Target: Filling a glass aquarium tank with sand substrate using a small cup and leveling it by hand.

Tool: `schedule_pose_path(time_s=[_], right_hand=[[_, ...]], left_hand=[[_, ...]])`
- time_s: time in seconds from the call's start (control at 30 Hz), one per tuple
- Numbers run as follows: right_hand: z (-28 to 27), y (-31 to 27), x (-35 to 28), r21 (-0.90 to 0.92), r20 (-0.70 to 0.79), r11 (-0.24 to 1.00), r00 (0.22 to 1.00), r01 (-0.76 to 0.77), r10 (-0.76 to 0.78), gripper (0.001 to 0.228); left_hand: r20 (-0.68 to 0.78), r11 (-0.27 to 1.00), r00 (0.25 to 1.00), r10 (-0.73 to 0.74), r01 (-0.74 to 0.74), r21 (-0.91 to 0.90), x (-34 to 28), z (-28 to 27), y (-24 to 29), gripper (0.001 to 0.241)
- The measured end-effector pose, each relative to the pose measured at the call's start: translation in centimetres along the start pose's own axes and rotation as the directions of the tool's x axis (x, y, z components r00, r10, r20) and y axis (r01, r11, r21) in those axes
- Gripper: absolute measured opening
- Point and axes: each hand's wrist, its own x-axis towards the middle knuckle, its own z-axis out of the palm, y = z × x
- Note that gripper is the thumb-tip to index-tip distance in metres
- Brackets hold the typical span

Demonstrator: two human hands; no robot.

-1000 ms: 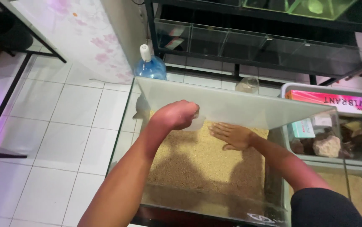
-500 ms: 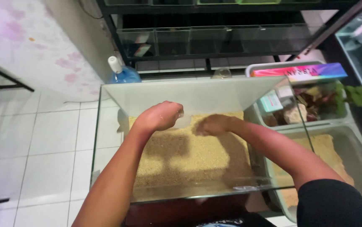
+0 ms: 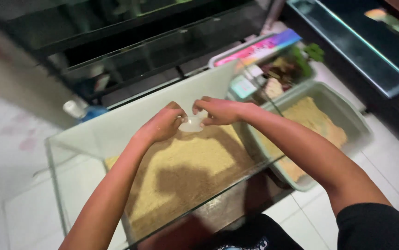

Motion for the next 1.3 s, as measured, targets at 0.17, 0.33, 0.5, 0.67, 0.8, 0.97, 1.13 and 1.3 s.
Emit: schedule_pose_path(time_s=[0.17,0.33,0.5,0.67,0.8,0.97,1.13,1.3], right_hand=[[-2.0,-1.8,-6.5,-0.109,0.007,0.981,0.987,-0.159,0.16,0.027],[0.9,2.0,-8.8,-0.279,-0.134,0.922,0.962,-0.268,0.239,0.027],[1.8,1.4,-8.2,-0.35,-0.271,0.904,0.95,-0.246,0.154,0.025],[1.8,1.9,-8.5,-0.362,-0.274,0.9,0.951,-0.242,0.145,0.024],[-0.1,-0.5,-8.9,-0.349,-0.262,0.905,0.952,-0.245,0.157,0.024],[-1.7,-1.8,-8.5,-0.373,-0.194,0.886,0.957,-0.277,0.217,0.024],[-1.4,-1.7,-8.5,-0.399,-0.174,0.877,0.961,-0.268,0.215,0.025],[-2.0,-2.6,-8.9,-0.44,-0.146,0.862,0.967,-0.251,0.207,0.026]], left_hand=[[-0.15,0.981,0.982,0.118,-0.139,-0.133,4.9,4.1,0.5,0.038],[0.222,0.836,0.941,0.255,-0.33,0.439,6.9,10.0,-2.9,0.069],[0.473,0.654,0.871,0.136,-0.437,0.617,10.8,15.5,-6.1,0.082],[0.117,0.611,0.928,0.355,-0.324,0.723,15.2,19.5,-6.2,0.093],[0.118,0.597,0.91,0.397,-0.354,0.72,17.7,20.0,-6.1,0.088],[-0.107,0.661,0.795,0.597,-0.412,0.627,18.3,21.0,-5.0,0.067],[-0.138,0.622,0.71,0.69,-0.486,0.614,18.5,20.1,-5.3,0.069],[-0.023,0.641,0.767,0.642,-0.52,0.565,17.7,20.8,-5.6,0.082]])
